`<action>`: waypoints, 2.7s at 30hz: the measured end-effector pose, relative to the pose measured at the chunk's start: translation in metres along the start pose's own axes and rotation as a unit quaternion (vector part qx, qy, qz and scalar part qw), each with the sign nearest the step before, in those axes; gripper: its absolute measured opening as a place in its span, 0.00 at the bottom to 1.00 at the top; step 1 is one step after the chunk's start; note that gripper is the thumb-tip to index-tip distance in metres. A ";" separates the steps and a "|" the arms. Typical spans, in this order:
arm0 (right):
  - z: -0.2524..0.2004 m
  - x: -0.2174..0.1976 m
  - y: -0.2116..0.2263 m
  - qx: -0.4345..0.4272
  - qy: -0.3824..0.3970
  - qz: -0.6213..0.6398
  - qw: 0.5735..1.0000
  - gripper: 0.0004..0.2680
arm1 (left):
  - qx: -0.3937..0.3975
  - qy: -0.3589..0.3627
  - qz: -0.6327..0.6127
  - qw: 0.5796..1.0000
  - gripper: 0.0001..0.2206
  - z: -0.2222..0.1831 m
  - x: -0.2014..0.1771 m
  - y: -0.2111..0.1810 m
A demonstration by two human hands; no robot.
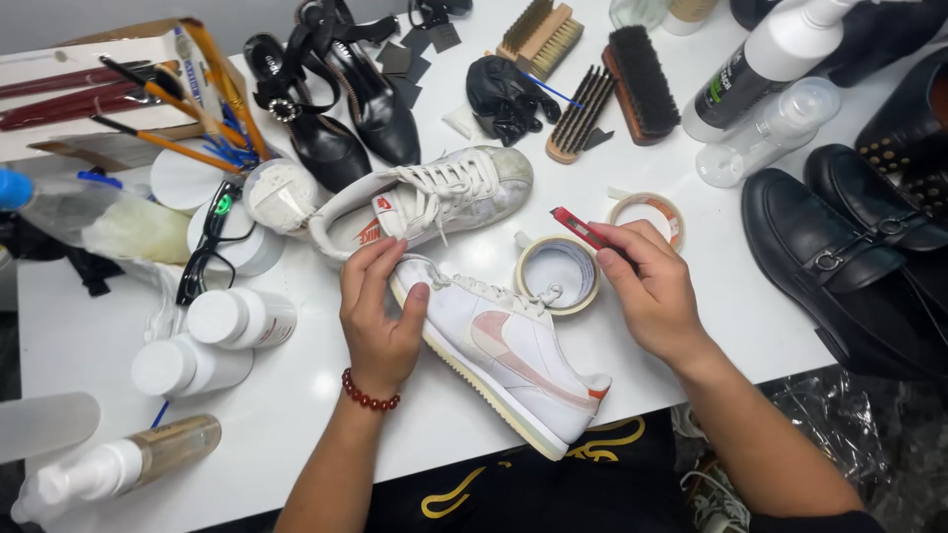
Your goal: Using a utility knife to trim excess material or tape from the edge of a shoe sole.
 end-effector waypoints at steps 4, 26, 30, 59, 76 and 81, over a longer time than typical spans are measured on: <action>-0.013 0.021 -0.048 0.190 0.053 0.253 0.947 0.08 | -0.009 -0.002 -0.007 1.000 0.18 -0.002 0.000 -0.001; -0.044 0.025 -0.074 0.251 -0.069 0.350 0.900 0.06 | -0.052 -0.033 -0.014 0.998 0.13 -0.010 -0.004 0.013; -0.045 0.022 -0.068 0.285 -0.089 0.315 0.901 0.08 | -0.051 -0.034 -0.017 0.998 0.13 -0.012 -0.004 0.013; -0.062 0.005 -0.020 0.156 0.123 0.104 0.974 0.08 | -0.235 0.049 -0.290 0.926 0.28 -0.018 0.008 0.022; -0.053 0.052 -0.021 0.199 0.093 0.157 0.963 0.06 | -0.241 0.066 -0.312 0.916 0.27 -0.019 0.015 0.031; -0.066 0.064 -0.027 0.197 0.098 0.163 0.962 0.03 | -0.243 0.065 -0.322 0.913 0.25 -0.020 0.016 0.031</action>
Point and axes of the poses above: each hand's wrist, its own z-axis towards the middle knuckle, its own x-axis out of the palm, y = z × x, the point moved 6 cm from there along z, towards the middle knuckle, and after that the axes turned 13 degrees about -z, right-handed, at the moved point
